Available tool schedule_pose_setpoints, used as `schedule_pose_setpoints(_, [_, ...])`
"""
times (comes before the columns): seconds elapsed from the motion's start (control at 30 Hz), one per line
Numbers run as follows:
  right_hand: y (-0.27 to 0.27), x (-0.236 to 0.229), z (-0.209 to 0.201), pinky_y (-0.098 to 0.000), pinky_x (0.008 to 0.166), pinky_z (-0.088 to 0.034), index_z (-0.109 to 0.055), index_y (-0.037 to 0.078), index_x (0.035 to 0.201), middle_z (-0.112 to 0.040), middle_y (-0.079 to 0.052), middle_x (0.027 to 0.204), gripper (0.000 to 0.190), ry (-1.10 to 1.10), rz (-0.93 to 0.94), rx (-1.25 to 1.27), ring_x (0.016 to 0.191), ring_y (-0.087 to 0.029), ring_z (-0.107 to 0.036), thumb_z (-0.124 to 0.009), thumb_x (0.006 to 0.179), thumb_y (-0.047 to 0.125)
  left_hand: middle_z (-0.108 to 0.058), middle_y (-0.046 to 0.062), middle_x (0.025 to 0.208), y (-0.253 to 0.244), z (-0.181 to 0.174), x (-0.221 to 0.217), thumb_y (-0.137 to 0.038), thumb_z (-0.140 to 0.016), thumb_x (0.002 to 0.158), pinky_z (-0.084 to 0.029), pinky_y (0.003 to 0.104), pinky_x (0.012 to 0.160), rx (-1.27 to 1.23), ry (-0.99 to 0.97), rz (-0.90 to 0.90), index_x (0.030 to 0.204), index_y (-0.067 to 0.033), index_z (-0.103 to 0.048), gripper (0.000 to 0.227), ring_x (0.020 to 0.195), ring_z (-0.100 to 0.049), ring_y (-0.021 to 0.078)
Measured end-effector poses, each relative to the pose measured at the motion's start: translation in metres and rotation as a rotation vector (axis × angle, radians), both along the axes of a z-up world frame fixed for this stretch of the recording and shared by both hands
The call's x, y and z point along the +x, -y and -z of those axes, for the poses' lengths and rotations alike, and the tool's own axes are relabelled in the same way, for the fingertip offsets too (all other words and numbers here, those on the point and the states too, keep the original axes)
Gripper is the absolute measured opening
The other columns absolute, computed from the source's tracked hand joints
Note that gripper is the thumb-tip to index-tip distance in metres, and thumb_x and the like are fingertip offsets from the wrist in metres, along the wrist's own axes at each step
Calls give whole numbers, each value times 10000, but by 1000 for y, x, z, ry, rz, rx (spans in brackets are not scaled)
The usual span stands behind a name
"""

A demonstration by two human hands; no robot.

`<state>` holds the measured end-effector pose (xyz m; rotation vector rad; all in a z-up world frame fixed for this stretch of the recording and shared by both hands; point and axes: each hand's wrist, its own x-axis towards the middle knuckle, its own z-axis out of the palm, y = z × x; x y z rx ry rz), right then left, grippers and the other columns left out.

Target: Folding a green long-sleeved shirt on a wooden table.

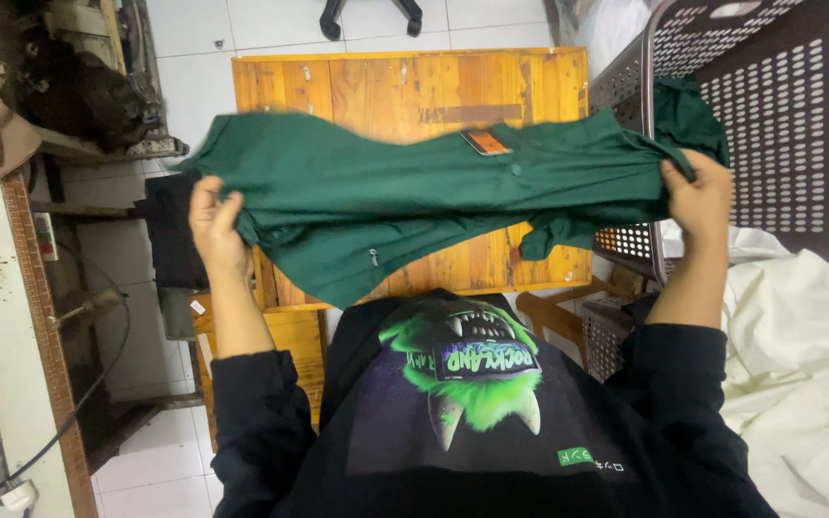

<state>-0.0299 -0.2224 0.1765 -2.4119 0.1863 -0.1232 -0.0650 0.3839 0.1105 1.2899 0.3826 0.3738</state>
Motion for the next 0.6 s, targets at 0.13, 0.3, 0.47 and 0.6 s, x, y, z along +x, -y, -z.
schedule_pose_setpoints(0.13, [34, 9, -12, -287, 671, -361, -622, 40, 915, -538, -5, 821, 53, 141, -9, -128, 757, -156, -466, -600, 885, 3, -358, -75, 536, 32, -46, -13, 6, -497, 588, -246, 171, 439, 387, -310, 544, 901, -170, -504, 359, 449, -320, 19])
schedule_pose_setpoints(0.3, [5, 19, -15, -370, 799, -407, -661, 53, 1002, -633, -121, 972, 208, -34, 22, -370, 880, -291, -570, -608, 802, 74, -560, 148, 916, 99, -43, -21, -193, -578, 688, -483, 332, 675, 975, -1275, 1377, 1051, 6, -446, 434, 821, -565, 272])
schedule_pose_setpoints(0.47, [-75, 2, 41, -455, 799, -425, -637, 99, 1006, -614, -156, 929, 185, -206, -29, -238, 926, -363, -549, -609, 826, 128, -591, 91, 906, 156, 34, -30, -285, -671, 623, -392, 418, 739, 1677, -305, 617, 942, -159, -587, 354, 864, -573, 269])
schedule_pose_setpoints(0.6, [-130, -16, 57, -509, 898, -367, -528, 64, 1190, -533, -187, 1154, 350, -351, -279, -184, 1072, -392, -469, -526, 842, 106, -267, 65, 1408, 181, 9, -20, -244, -590, 796, -178, 437, 1053, 1478, 44, 1072, 1332, -222, -334, 595, 1285, -266, 254])
